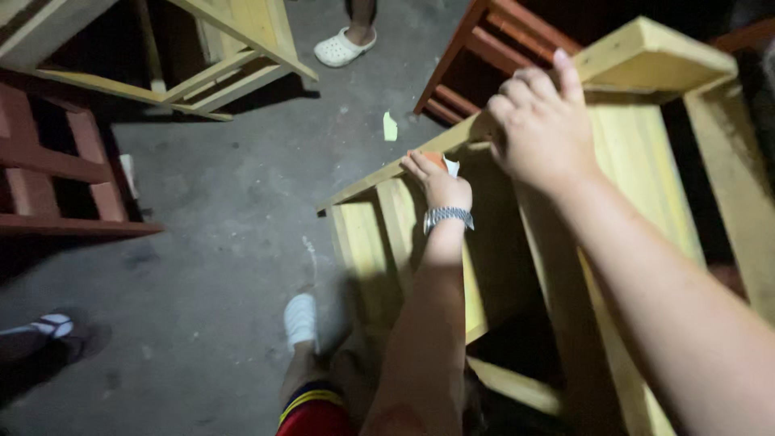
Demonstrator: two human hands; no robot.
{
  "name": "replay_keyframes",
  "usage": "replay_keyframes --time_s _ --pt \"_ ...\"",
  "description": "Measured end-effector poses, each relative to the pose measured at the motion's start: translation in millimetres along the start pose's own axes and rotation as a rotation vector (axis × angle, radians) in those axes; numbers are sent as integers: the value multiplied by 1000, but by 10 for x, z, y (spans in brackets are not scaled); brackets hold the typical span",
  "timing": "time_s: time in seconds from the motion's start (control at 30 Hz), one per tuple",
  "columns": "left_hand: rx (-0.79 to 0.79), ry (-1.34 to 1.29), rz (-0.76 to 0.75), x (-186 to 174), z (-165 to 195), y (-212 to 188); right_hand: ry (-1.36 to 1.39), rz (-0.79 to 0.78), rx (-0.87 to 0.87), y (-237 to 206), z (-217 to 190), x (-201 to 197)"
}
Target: The person sands the slatted top of a wooden furniture frame with a sheet of orange sandpaper, rubbing it back and forth across the surface. They then move to other wooden furniture pieces, sanding edges, rails, and inner shelf surfaces, steadying the pieces with their other hand.
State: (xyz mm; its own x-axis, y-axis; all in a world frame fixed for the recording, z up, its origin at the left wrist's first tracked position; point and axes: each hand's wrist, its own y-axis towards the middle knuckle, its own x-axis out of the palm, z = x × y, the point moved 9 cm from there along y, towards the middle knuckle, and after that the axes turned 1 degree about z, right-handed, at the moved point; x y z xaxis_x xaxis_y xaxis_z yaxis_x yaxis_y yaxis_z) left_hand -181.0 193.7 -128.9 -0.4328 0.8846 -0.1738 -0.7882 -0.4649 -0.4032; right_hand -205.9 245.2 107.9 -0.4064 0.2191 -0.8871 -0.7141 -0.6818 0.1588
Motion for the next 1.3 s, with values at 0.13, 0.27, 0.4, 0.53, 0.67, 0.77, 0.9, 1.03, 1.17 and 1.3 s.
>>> replay_keyframes --time_s 0.13,0.27,0.4,0.53,0.67,0.77,0.9,1.03,1.17,1.3 --pt "-19 -7 -65 23 56 -49 -10 14 -6 -4 2 5" --pt "414 174 -206 308 658 -492 -50 12 -4 6 8 24" --pt "510 140 -153 227 549 -605 -1 -8 4 -2 13 45" --pt "91 464 -249 -114 -404 -44 -45 0 -6 0 20 40" --pt "222 51 -4 -787 -547 162 -3 -5 -4 11 24 47" --pt "-179 -205 -32 -1110 -864 216 -20 33 -10 7 4 1" --pt "5 -76 200 -1577 -581 445 -21 6 -5 6 -5 10" --pt "-12 256 -117 -939 -632 608 -12 6 -3 12 0 23" --pt "315 86 -99 -412 -422 332 -76 -11 -4 0 -7 50" --pt "388 223 -182 -285 -449 220 3 0 -8 -4 -41 15"
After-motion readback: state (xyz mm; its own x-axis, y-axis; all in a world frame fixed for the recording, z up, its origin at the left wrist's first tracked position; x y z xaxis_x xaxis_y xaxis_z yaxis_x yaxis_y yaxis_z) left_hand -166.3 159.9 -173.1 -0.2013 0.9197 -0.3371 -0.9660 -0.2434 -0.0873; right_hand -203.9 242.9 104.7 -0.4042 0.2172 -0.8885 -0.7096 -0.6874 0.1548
